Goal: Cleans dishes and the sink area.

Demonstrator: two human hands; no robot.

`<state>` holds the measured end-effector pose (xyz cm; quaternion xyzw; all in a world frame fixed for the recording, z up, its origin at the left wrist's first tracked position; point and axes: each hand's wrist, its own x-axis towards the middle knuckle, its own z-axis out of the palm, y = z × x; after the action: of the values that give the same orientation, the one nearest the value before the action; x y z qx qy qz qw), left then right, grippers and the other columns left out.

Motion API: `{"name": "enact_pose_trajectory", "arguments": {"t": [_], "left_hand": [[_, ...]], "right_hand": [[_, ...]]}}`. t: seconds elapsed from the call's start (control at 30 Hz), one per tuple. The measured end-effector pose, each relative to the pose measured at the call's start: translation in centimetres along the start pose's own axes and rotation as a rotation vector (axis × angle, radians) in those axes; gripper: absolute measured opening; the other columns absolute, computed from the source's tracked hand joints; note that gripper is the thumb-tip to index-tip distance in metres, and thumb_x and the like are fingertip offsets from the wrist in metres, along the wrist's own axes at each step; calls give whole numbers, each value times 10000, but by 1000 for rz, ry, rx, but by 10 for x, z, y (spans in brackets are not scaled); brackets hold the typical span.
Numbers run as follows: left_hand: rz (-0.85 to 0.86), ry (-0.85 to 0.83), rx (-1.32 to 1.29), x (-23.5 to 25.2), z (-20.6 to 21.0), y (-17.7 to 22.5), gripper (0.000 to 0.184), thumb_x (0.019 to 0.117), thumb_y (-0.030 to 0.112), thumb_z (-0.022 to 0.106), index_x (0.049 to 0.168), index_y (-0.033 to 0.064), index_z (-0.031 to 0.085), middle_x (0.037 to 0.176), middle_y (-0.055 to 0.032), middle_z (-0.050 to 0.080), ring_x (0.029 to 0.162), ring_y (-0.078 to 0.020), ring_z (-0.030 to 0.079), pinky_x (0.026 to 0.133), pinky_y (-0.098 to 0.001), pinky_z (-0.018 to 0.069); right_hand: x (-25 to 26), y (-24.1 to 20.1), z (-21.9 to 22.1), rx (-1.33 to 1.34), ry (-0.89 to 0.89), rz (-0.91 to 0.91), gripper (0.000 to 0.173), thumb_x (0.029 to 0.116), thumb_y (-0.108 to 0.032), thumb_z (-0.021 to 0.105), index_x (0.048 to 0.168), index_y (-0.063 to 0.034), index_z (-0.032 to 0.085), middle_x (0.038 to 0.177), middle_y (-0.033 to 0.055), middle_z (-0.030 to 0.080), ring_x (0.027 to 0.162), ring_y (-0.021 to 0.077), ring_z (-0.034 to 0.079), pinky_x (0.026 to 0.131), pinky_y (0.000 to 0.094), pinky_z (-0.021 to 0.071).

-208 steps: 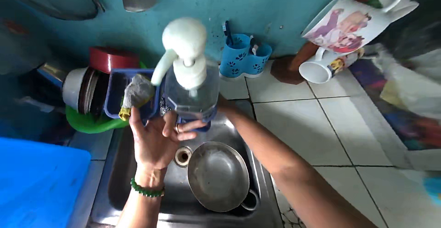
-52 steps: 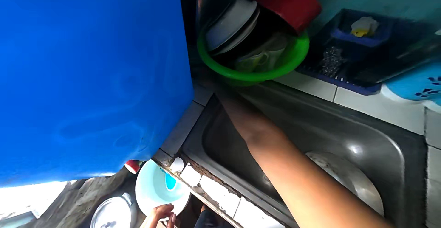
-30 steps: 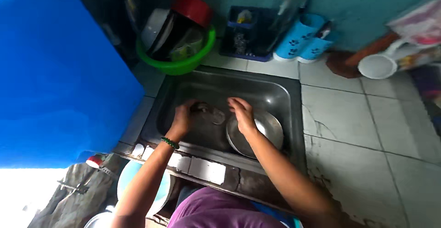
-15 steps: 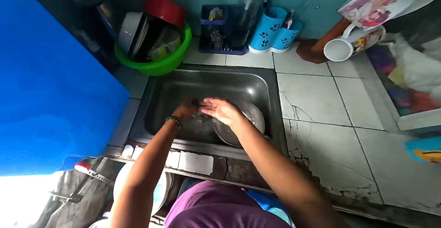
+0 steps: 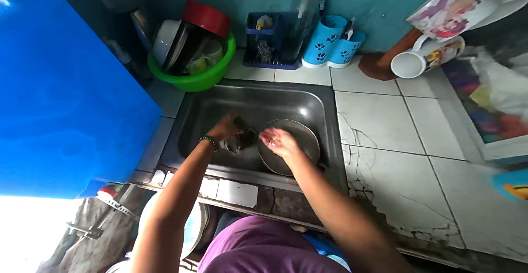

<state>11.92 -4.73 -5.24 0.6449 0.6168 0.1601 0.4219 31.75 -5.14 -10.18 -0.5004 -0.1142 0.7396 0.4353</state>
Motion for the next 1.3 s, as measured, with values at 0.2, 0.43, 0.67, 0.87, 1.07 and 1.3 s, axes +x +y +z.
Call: {"name": "enact_pose_trajectory", "arguments": {"t": [0.2, 0.43, 0.67, 0.87, 1.07, 1.3], "left_hand": [[59, 18, 27, 2, -6, 15, 309, 1010, 124, 634, 1240, -83, 630, 1168, -257, 664, 1090, -333, 643, 1005, -508, 486], [77, 147, -180, -19, -24, 31, 309, 992, 191, 681, 1191, -42, 641, 1083, -177, 669, 973, -232, 639, 910, -448, 522], [28, 23, -81, -1, 19, -6, 423, 929, -118, 599, 1344, -54, 555, 1269, -268, 624, 1140, -351, 627, 987, -498, 509], [90, 98, -106, 9, 12, 15, 292, 913, -20, 695, 1198, -71, 655, 1118, -195, 695, 1025, -237, 670, 951, -425, 543], [42, 376, -518, -11, 7, 35, 413, 1019, 151, 628, 1385, 5, 504, 1218, -174, 628, 1003, -225, 651, 864, -400, 569], [-322, -136, -232, -8, 88, -2, 720, 997, 358, 675, 1564, 72, 338, 1287, -229, 630, 1026, -301, 687, 867, -453, 575]], "right_hand": [[-50, -34, 63, -385, -320, -229, 342, 1114, -150, 344, 1342, 50, 501, 1230, 168, 624, 1001, 201, 672, 857, 349, 563], [-13, 6, -22, -278, 360, -379, 374, 1093, -105, 419, 1417, 67, 491, 1459, 282, 469, 1309, 364, 477, 1076, 514, 394], [-10, 1, 2, -27, -146, -24, 334, 1114, -188, 319, 1289, 46, 481, 1084, 153, 627, 907, 193, 673, 824, 305, 567], [-17, -24, 53, -1135, -362, -570, 839, 694, 155, 778, 1469, 26, 486, 1409, 277, 561, 1289, 379, 568, 1072, 547, 471], [10, -46, 75, -1287, -413, -791, 604, 851, 107, 702, 1417, 53, 498, 1295, 292, 623, 1217, 418, 617, 1053, 565, 477], [27, -127, 69, -1441, -352, -1018, 356, 839, 138, 639, 1182, 64, 701, 1167, 289, 692, 1143, 440, 650, 1011, 610, 481]]}}
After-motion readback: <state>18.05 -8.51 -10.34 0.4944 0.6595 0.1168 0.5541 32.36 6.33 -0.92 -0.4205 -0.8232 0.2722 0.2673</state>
